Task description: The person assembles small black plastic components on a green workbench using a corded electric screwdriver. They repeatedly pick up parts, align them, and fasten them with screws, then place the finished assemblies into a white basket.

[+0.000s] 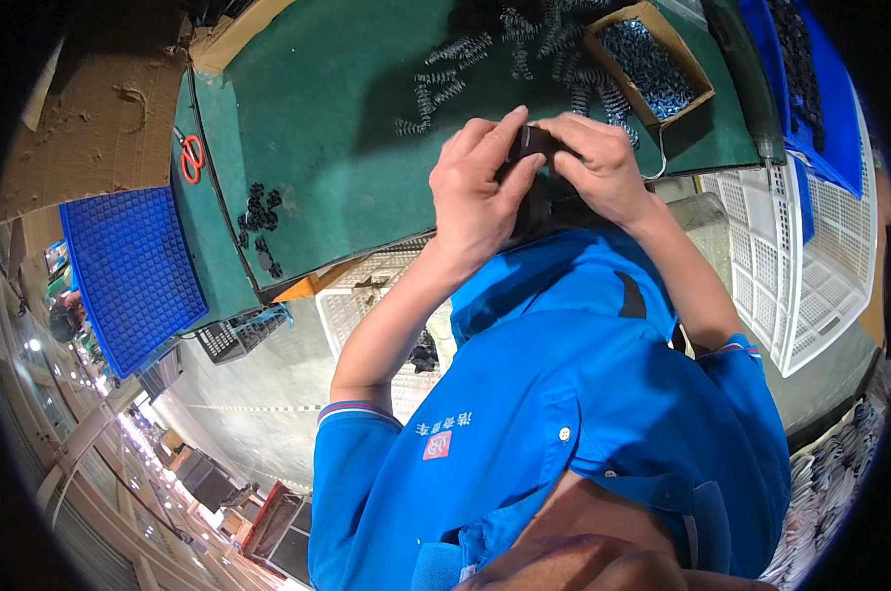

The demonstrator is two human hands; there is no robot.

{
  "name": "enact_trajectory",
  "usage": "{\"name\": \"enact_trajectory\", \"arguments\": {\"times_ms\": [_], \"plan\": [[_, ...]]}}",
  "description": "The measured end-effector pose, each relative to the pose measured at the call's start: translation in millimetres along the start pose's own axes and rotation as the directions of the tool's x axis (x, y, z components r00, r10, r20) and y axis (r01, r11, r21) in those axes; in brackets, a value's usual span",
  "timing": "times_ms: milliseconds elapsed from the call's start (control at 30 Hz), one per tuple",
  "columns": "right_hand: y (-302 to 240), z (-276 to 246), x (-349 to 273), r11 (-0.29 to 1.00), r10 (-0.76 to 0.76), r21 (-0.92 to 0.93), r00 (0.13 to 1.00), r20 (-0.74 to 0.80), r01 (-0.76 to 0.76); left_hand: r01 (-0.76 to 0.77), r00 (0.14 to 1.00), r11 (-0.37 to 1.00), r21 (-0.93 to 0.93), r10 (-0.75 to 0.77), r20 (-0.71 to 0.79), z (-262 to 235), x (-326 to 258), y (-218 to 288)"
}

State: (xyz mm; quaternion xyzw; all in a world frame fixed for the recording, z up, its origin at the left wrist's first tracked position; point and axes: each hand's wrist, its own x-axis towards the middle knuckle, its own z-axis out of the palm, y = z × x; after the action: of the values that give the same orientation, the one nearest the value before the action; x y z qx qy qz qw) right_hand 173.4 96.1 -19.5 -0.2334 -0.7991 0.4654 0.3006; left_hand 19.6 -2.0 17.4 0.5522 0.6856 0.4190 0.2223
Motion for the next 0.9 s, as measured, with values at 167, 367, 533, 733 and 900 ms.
{"name": "enact_trajectory", "arguments": {"times_ms": [167, 367, 533, 733, 900], "plan": [[24.8, 26.1, 0.9, 0.919, 0.027, -0.387, 0.993, -0.115, -0.07, -0.165, 0.983, 0.936, 0.31, 0.182, -0.025, 23.6, 6.1, -41.1], [33.6, 33.8, -7.9, 0.904, 0.008, -0.42, 0.984, -0.176, -0.083, -0.062, 0.994, 0.921, 0.385, 0.023, 0.104, 24.6, 4.5, -33.6], [36.6, 25.0, -3.9, 0.91, -0.015, -0.414, 0.996, -0.085, -0.021, -0.017, 0.976, 0.91, 0.415, -0.075, 0.205, 21.7, 11.2, -28.8], [31.7, 3.7, -5.9, 0.912, 0.086, -0.409, 0.99, 0.112, -0.033, -0.245, 0.953, 0.707, 0.663, 0.051, 0.298, 34.6, 18.6, -27.3], [16.0, -56.4, -0.3, 0.899, -0.047, -0.439, 0.993, -0.112, -0.007, -0.25, 0.945, 0.676, 0.693, 0.016, 0.325, 33.1, 21.4, -24.1]]}}
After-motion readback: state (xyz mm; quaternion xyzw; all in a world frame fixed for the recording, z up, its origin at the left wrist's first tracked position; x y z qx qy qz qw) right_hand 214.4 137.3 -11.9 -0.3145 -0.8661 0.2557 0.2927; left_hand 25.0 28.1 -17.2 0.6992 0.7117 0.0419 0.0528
